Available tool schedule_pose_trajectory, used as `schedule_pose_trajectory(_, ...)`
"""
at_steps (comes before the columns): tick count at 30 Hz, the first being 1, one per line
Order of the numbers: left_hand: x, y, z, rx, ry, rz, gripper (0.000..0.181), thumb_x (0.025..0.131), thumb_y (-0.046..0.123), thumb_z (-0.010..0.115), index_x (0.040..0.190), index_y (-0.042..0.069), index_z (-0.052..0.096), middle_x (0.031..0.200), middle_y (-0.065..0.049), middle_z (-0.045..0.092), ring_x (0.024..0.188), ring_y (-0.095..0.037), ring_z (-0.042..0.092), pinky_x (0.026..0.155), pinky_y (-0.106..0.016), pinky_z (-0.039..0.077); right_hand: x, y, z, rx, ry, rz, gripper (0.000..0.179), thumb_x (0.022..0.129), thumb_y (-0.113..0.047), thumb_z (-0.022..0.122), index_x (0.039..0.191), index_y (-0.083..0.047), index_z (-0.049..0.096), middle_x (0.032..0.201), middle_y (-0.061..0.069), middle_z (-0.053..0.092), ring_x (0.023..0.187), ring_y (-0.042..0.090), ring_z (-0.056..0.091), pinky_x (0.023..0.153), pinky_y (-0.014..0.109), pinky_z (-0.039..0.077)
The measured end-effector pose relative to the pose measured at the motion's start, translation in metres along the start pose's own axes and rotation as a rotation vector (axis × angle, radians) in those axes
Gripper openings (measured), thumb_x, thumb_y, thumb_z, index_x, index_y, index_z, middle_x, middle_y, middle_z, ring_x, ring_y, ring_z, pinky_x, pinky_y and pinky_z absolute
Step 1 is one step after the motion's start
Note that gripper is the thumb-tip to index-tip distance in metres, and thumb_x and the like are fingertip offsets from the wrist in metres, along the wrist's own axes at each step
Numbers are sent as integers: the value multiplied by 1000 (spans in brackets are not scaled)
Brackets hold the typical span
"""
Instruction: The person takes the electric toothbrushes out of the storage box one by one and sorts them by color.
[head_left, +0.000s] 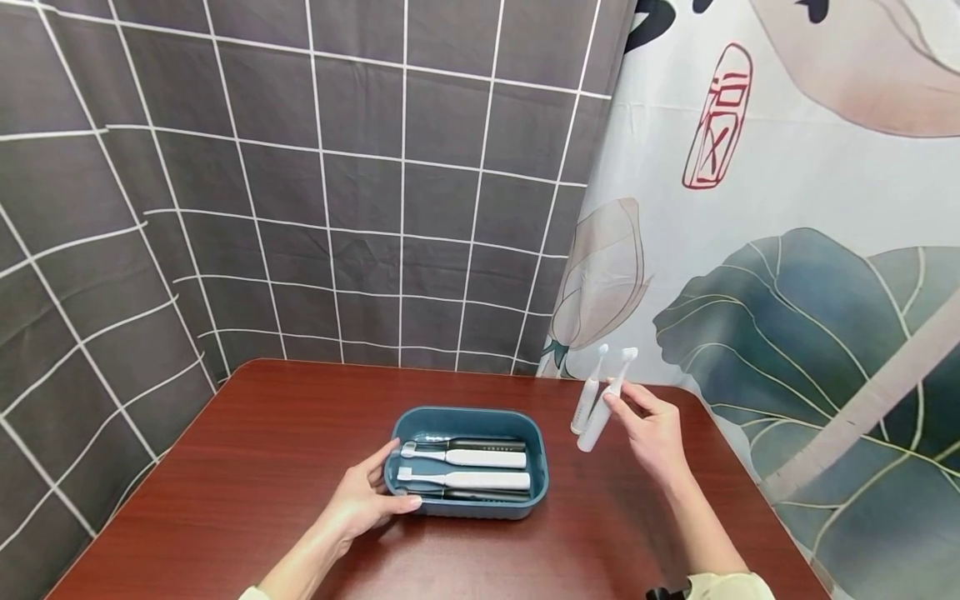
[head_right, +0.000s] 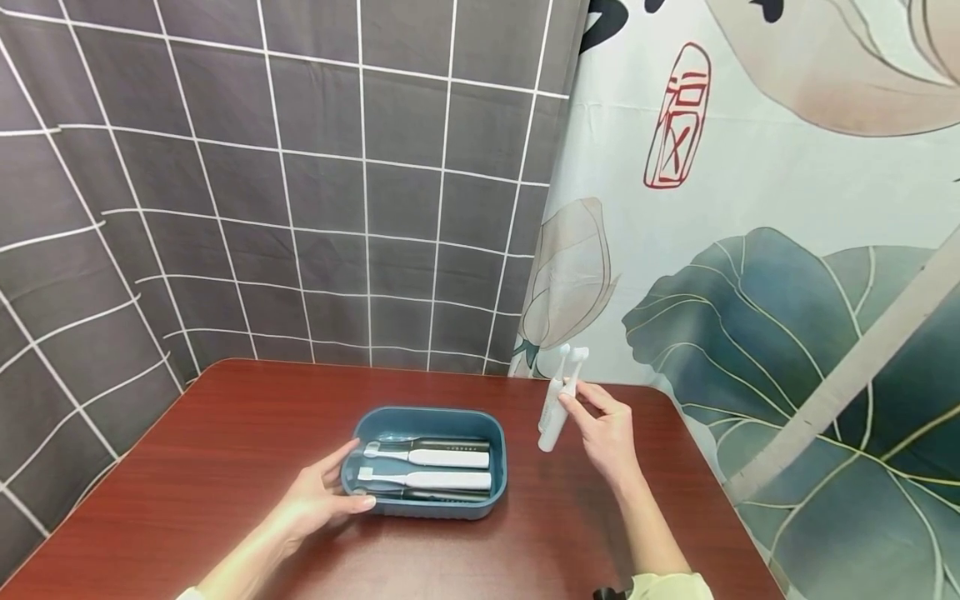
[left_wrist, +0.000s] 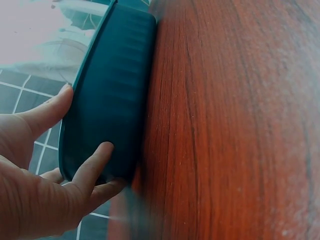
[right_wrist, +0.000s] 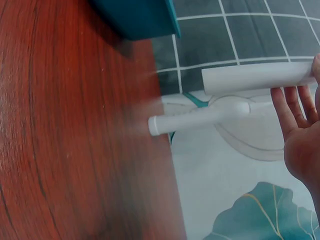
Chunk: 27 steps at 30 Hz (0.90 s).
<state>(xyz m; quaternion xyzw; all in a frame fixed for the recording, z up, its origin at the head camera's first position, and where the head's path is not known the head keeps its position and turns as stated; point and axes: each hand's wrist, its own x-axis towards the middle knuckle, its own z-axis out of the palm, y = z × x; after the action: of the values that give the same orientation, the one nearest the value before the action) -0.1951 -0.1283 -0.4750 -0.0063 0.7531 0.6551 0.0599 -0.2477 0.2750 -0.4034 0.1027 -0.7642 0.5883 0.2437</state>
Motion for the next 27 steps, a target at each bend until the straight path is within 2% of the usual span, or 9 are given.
schedule_pose_trajectory(6,0,0,0,17,7,-14,101,66,3,93,153,5,41,139,-26,55,123,-36,58,84,-31,53,3,18,-12,-32,33,27,34,90,0,73,123,8,67,101,-17,70,84,1,66,76,21,55)
schedule_pose_trajectory(12,0,-1,0,-2,5,-15,102,66,2,93,153,5,41,141,-26,53,122,-35,59,80,-30,54,5,28,-18,-52,72,27,36,91,-4,74,124,9,67,100,-17,70,81,2,65,73,18,54)
schedule_pose_trajectory(23,0,-1,0,-52,-15,-7,104,66,-2,92,154,3,38,144,-27,49,121,-36,59,77,-32,56,6,50,-23,-71,122,35,33,91,-3,74,121,8,69,95,-14,70,77,1,64,70,16,54)
schedule_pose_trajectory(27,1,-2,0,-44,-11,-5,103,66,-1,92,154,4,39,144,-27,50,122,-36,58,78,-32,55,6,55,-24,-74,146,31,32,90,-2,74,121,6,70,94,-13,71,78,1,64,70,15,53)
